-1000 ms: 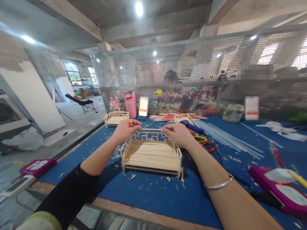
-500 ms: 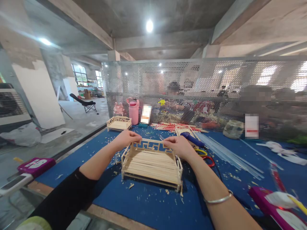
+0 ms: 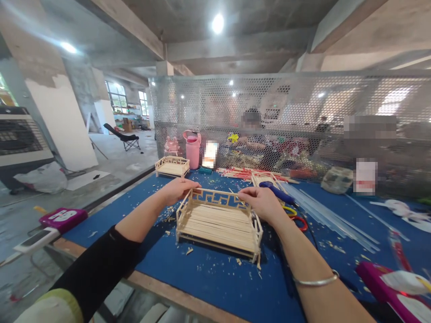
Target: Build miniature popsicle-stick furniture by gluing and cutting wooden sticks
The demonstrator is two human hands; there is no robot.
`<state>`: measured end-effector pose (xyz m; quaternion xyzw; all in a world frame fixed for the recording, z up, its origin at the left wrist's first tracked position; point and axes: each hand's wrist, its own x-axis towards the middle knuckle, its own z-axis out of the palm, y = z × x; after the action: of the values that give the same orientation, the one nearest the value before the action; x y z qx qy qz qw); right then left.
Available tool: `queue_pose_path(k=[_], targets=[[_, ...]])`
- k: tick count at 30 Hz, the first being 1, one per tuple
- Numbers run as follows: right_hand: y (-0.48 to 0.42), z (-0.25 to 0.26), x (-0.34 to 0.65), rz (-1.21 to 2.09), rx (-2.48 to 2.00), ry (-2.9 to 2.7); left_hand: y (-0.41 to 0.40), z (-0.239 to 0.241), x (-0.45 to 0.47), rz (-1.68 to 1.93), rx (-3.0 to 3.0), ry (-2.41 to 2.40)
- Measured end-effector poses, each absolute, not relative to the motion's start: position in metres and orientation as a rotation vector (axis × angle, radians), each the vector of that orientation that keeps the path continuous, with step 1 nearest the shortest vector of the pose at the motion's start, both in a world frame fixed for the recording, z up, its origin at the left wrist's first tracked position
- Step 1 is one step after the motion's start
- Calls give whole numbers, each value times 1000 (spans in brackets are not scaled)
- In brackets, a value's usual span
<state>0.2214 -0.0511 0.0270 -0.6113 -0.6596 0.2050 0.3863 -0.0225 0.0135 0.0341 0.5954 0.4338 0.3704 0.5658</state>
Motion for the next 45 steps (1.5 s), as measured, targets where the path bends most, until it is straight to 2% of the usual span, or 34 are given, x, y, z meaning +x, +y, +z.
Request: queue_pose_path(k=[9,14,28,41,45], targets=[[-50,26,224,538,-1555,-1563,20,25,-25,917,1868,1131],[-51,23,230,586,-1493,-1510,19,28,-21,952,1836,1134],[-54,27,223,447,-1567,-1603,19,31,-22,947,1797,1166],[-54,28,223,386,-1571,-1642,15,36,-14,971,1323,1072],[-53,28,224,378,-1578,-1640,16,40,-16,1034,1453,1155]])
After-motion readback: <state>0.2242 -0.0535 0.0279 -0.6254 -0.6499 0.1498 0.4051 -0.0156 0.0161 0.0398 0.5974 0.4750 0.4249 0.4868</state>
